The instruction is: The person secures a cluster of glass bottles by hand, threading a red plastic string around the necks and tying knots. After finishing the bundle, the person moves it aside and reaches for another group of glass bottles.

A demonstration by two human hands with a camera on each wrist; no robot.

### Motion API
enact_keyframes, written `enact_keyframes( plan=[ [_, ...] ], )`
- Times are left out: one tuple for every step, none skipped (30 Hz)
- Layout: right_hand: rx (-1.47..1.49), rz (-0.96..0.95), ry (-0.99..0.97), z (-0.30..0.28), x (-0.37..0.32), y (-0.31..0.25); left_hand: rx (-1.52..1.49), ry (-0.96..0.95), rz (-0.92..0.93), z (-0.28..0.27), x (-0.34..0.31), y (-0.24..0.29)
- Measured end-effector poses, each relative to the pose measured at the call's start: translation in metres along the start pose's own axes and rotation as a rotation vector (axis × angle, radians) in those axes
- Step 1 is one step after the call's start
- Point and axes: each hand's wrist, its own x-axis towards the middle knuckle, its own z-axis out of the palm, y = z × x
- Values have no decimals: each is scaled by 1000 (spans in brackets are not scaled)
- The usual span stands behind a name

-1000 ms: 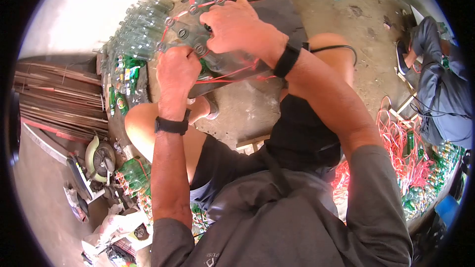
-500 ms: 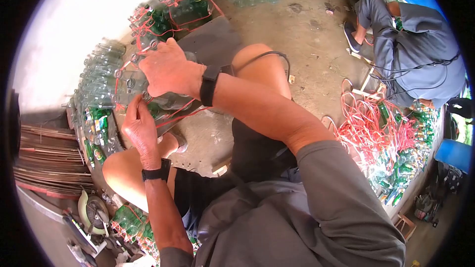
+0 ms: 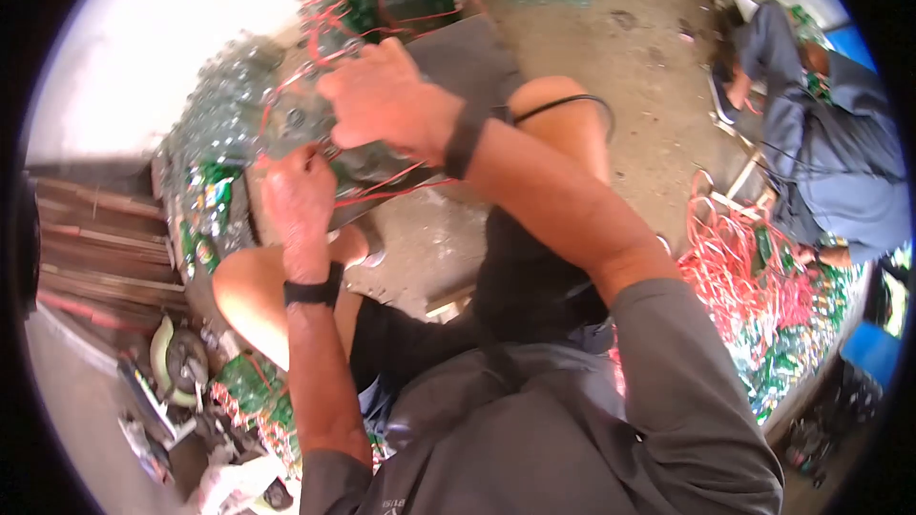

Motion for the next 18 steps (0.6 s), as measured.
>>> enact_keyframes(
  plan=[
    [22,-28,2,0,1,-3,30,10,-15,-2,-1,-2],
    [11,-8,-12,-2,1,-4,-31,-12,-46,-3,-2,-2],
    [-5,20,-27,-4,0,-3,-102,-37,-74,-3,-4,-1],
    [2,8,-27,-6,-1,-2,-91,-31,-81,-2,-8,0],
    [-3,17,-28,-6,-1,-3,-168,5,-85,-2,-12,1],
    [-6,28,-29,-6,-1,-3,-243,41,-87,-1,-17,0],
    [-7,27,-22,-3,0,-3,-241,38,-109,-1,-21,1],
    [3,11,-29,-1,1,-4,-228,43,-123,1,-28,-3],
    [4,20,-24,-3,0,-3,-297,94,-114,5,-32,-3],
    [8,29,-20,-4,-1,-2,-363,145,-106,8,-37,-5],
    [6,34,-26,-5,-1,-3,-398,173,-107,11,-42,-7],
    [11,25,-33,-5,0,-3,-391,175,-117,13,-45,-7],
    [12,25,-33,-5,-1,-2,-424,207,-127,16,-48,-7],
    [11,26,-34,-5,-2,-2,-458,239,-139,19,-52,-7],
    [25,15,-18,-5,-2,-1,-471,199,-192,16,-54,-4],
    [24,7,-26,-5,-2,-1,-470,203,-202,16,-56,-2],
    [16,9,-37,-7,-2,-1,-527,240,-211,17,-57,0],
    [8,11,-49,-7,-3,-1,-584,277,-221,19,-59,1]
  ],
)
